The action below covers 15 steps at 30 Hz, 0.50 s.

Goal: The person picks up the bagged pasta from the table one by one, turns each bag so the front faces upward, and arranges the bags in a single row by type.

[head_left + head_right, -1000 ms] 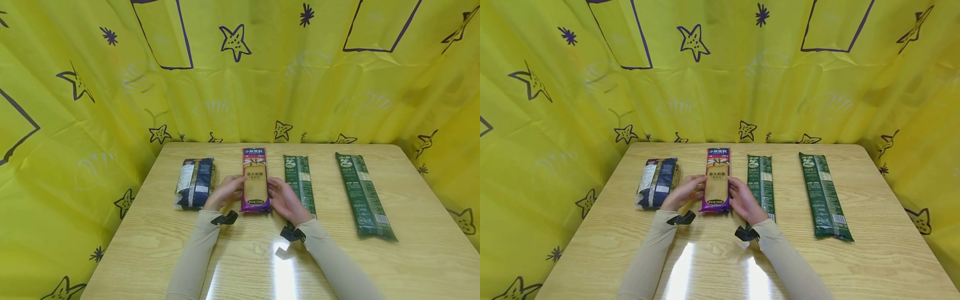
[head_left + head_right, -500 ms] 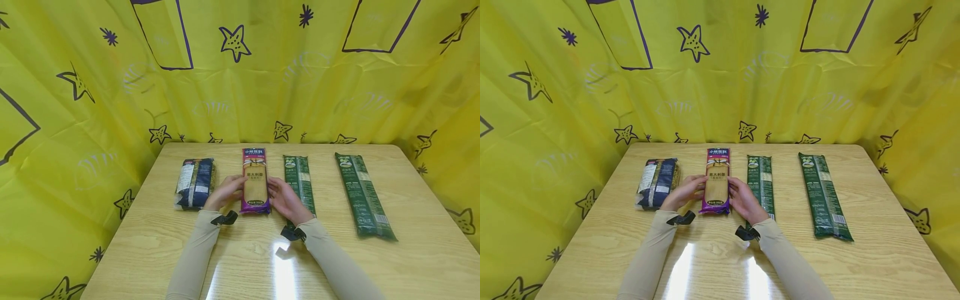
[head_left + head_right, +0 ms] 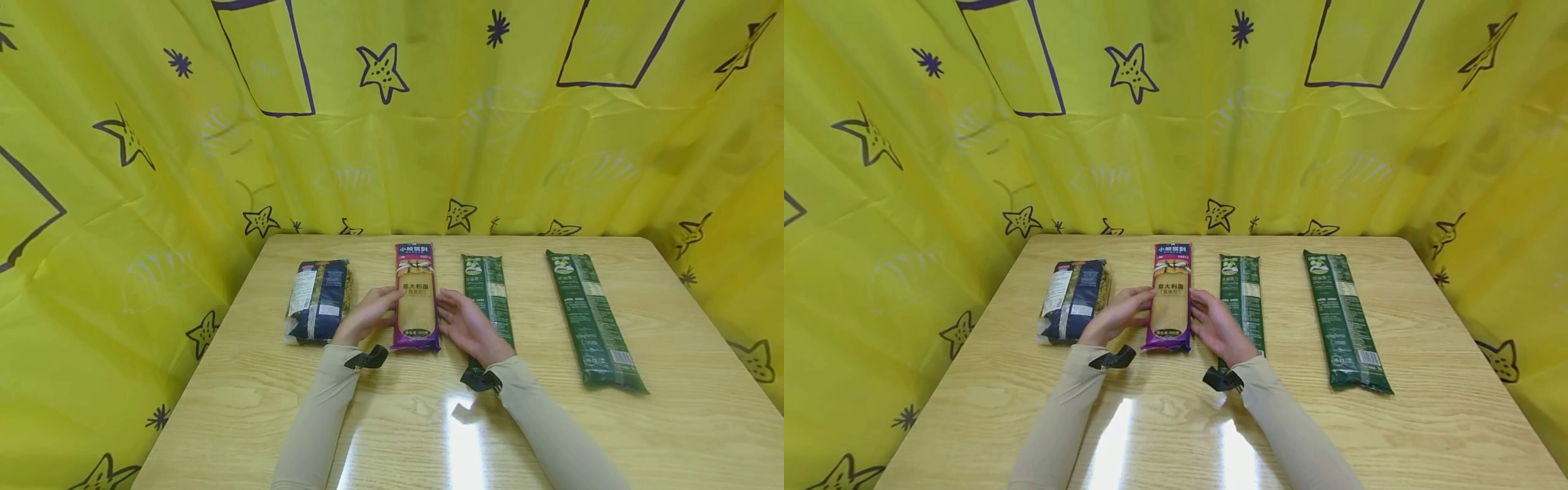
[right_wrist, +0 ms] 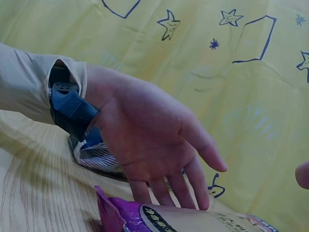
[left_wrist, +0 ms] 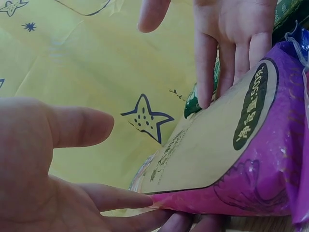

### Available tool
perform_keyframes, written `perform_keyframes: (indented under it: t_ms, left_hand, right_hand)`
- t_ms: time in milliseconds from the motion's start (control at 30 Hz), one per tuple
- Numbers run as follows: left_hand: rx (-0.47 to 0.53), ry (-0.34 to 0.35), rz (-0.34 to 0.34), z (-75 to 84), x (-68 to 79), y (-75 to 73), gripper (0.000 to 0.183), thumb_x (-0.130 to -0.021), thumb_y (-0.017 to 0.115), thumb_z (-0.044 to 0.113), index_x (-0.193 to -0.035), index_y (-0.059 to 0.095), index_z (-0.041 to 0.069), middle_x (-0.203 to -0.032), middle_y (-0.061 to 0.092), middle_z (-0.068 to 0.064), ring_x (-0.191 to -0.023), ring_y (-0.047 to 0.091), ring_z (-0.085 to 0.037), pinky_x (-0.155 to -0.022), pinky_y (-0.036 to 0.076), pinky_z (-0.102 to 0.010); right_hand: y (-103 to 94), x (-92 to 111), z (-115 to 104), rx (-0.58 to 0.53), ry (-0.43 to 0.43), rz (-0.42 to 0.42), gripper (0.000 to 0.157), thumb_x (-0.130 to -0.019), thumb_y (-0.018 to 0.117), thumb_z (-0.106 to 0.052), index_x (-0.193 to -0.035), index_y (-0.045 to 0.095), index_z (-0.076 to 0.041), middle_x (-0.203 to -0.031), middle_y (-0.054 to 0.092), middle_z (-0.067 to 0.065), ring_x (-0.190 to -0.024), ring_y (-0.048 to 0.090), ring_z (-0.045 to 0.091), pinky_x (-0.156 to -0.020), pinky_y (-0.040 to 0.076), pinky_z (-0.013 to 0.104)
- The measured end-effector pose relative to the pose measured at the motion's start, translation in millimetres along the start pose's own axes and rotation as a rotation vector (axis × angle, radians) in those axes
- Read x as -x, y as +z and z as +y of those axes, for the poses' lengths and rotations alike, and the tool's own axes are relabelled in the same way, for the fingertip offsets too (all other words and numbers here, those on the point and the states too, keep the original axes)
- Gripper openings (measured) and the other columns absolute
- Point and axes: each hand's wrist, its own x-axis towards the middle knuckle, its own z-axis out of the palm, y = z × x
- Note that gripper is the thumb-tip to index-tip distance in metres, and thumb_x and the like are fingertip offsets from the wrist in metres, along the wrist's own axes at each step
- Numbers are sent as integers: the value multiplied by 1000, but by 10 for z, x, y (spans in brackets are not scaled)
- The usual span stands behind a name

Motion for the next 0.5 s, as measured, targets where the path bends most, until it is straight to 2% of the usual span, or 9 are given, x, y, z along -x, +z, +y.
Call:
perform_keyframes:
  t_ms: [100,200,267,400,500]
  left_hand:
    - [-15,10,11,-12,-5,0,66,-109,50,29,-157,28,-10,-164,32,-28,-153,33,-43,-122,40,-54]
    - [-34,19,17,-22,-7,-5,66,-109,50,30,-157,28,-10,-165,31,-28,-153,33,-43,-122,40,-54]
    - [-43,24,16,-23,-4,-10,66,-109,49,30,-157,28,-9,-165,31,-28,-153,33,-43,-122,40,-54]
    - [-43,38,13,-8,0,-20,63,-109,48,28,-157,30,-9,-163,34,-28,-151,36,-44,-120,42,-55]
    - [-33,48,17,16,6,-26,60,-109,48,26,-156,33,-9,-161,38,-29,-148,39,-45,-120,42,-56]
  right_hand:
    - [-1,7,-11,-7,-1,25,52,-112,35,-24,-152,22,5,-171,8,25,-161,8,39,-134,10,49]
    - [-10,23,-37,-17,-11,44,33,-111,36,-24,-134,38,0,-166,17,26,-159,15,40,-134,12,48]
    - [-22,34,-59,-24,-17,49,24,-112,37,-24,-122,43,-4,-160,25,24,-154,22,39,-134,16,47]
    - [-43,52,-104,-41,-12,42,20,-112,39,-27,-116,47,-10,-143,38,13,-138,37,30,-131,23,47]
    - [-52,68,-134,-40,-7,48,21,-112,40,-29,-116,49,-11,-141,41,11,-130,43,25,-129,26,47]
